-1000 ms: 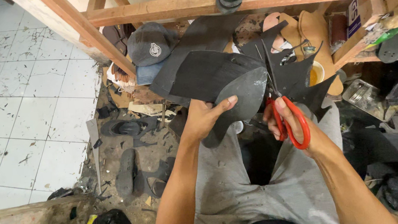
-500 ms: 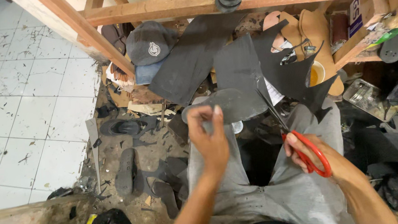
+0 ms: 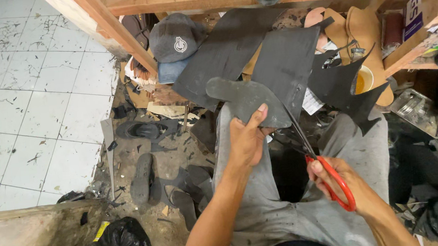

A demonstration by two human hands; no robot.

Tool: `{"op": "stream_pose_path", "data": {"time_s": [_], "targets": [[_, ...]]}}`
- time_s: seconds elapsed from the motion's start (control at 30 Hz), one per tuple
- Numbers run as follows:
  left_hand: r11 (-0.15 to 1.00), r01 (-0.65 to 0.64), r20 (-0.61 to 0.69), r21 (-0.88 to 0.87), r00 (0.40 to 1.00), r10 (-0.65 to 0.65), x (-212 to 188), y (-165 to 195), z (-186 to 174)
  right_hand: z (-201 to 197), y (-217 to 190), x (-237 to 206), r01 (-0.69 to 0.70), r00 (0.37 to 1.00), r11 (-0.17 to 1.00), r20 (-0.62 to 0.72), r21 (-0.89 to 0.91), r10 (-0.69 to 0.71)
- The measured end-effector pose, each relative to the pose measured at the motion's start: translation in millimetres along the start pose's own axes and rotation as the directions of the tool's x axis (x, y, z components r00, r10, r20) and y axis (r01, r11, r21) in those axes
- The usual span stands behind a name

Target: The person uses red-handled scissors to cut a black rubber sheet into shoe insole shapes. They repeatedly place a finished insole as a template on the sheet, cut around it, and trim the edges to match the template shape.

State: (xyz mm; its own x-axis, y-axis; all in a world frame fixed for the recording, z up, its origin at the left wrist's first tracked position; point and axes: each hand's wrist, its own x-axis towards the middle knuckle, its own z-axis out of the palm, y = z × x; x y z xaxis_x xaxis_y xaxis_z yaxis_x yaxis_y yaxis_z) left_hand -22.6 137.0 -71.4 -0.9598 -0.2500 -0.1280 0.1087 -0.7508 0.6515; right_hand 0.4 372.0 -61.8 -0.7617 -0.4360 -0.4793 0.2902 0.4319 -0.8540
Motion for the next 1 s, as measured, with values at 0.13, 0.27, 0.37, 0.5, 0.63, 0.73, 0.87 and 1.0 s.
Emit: {"op": "stream_pose_path", "data": {"time_s": [0.13, 0.27, 0.37, 0.5, 0.63, 0.73, 0.87, 1.0], "targets": [[1.0, 0.029, 0.049, -0.001, 0.998, -0.029, 13.0, 5.2, -9.8, 3.9, -7.6, 3.7, -0.011, 0.999, 0.999, -0.031, -0.043, 0.01], [0.998, 0.06, 0.018, 0.016, 0.998, -0.06, 16.8, 8.4, -9.7, 8.5, -18.3, 3.8, 0.049, 0.999, 0.998, -0.007, -0.031, -0.049], [0.998, 0.038, 0.034, 0.058, 0.999, -0.04, 16.0, 13.2, -8.6, 10.6, -25.8, 3.9, -0.002, 0.999, 0.999, -0.036, -0.04, 0.001], [0.997, -0.039, 0.023, 0.064, 0.999, 0.038, 19.4, 19.8, -9.5, 9.7, -33.6, 4.8, 0.08, 0.994, 0.997, 0.075, -0.014, -0.079], [0.998, -0.069, 0.006, 0.008, 0.998, 0.068, 26.4, 22.9, -8.0, 8.3, -39.1, 4.5, 0.072, 0.99, 0.997, 0.115, 0.033, -0.076], [0.997, -0.038, 0.009, 0.061, 0.999, 0.037, 25.3, 22.2, -6.4, 9.6, -42.4, 6.2, 0.1, 0.988, 0.995, 0.12, 0.022, -0.102], [0.993, 0.02, 0.131, 0.119, 0.991, -0.035, 7.8, 11.3, -4.3, 14.4, -44.8, 10.5, 0.155, 0.988, 0.988, 0.028, -0.024, -0.154], [0.988, 0.066, 0.14, 0.14, 0.986, -0.086, -0.6, 6.8, -5.3, 18.6, -44.3, 18.6, 0.236, 0.972, 0.971, -0.009, -0.02, -0.237]]}}
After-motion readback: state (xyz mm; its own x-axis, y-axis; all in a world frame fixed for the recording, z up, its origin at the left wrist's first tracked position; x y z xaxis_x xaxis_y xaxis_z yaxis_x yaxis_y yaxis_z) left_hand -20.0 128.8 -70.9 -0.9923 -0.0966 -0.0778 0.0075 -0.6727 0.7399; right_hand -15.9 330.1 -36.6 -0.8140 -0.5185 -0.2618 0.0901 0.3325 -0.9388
